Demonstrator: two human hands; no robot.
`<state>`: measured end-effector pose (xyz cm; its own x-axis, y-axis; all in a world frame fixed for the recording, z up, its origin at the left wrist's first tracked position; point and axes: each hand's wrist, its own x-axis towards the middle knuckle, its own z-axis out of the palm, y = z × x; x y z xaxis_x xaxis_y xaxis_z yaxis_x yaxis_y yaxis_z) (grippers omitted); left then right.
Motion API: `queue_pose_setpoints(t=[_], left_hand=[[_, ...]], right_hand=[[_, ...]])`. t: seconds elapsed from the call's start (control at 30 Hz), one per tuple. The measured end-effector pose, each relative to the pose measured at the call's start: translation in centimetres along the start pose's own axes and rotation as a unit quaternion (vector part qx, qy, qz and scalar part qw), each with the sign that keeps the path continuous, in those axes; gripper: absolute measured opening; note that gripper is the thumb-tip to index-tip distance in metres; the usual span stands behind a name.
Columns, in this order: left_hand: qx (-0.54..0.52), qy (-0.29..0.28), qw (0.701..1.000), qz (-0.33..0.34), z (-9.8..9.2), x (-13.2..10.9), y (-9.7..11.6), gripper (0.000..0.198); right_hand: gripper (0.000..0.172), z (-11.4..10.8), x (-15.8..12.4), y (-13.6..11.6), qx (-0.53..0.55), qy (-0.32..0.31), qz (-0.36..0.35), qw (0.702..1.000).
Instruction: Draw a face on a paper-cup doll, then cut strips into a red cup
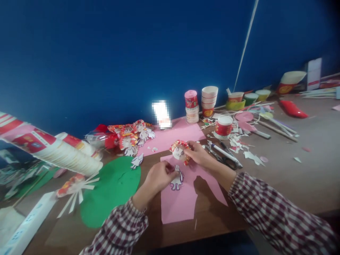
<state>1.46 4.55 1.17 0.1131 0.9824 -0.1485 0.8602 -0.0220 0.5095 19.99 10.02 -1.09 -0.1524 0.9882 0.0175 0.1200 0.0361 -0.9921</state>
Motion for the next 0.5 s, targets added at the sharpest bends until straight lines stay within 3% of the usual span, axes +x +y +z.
queue_pose_setpoints(t=[0.13,0.23,0.37,0.5], left_hand=[[0.042,0.015,0.999,0.018,0.6,-0.6,0.2,0.026],[0.005,0.007,1.000,0.029,0.9,-0.3,-0.1,0.019],[-0.178,0.020,0.984,0.023,0.7,0.8,-0.2,0.020],[-0.386,-0.013,0.922,-0.016,0.6,1.9,0.8,0.021]], right_hand=[[0.015,-0.1,-0.1,-0.1,0.009,0.001,0.005,1.000],[0.015,0.0,-0.2,-0.2,0.020,0.002,0.004,1.000],[0.012,0.1,-0.2,-0.4,0.044,0.004,-0.003,0.999],[0.013,0.2,-0.2,-0.7,0.074,0.001,-0.017,0.997]])
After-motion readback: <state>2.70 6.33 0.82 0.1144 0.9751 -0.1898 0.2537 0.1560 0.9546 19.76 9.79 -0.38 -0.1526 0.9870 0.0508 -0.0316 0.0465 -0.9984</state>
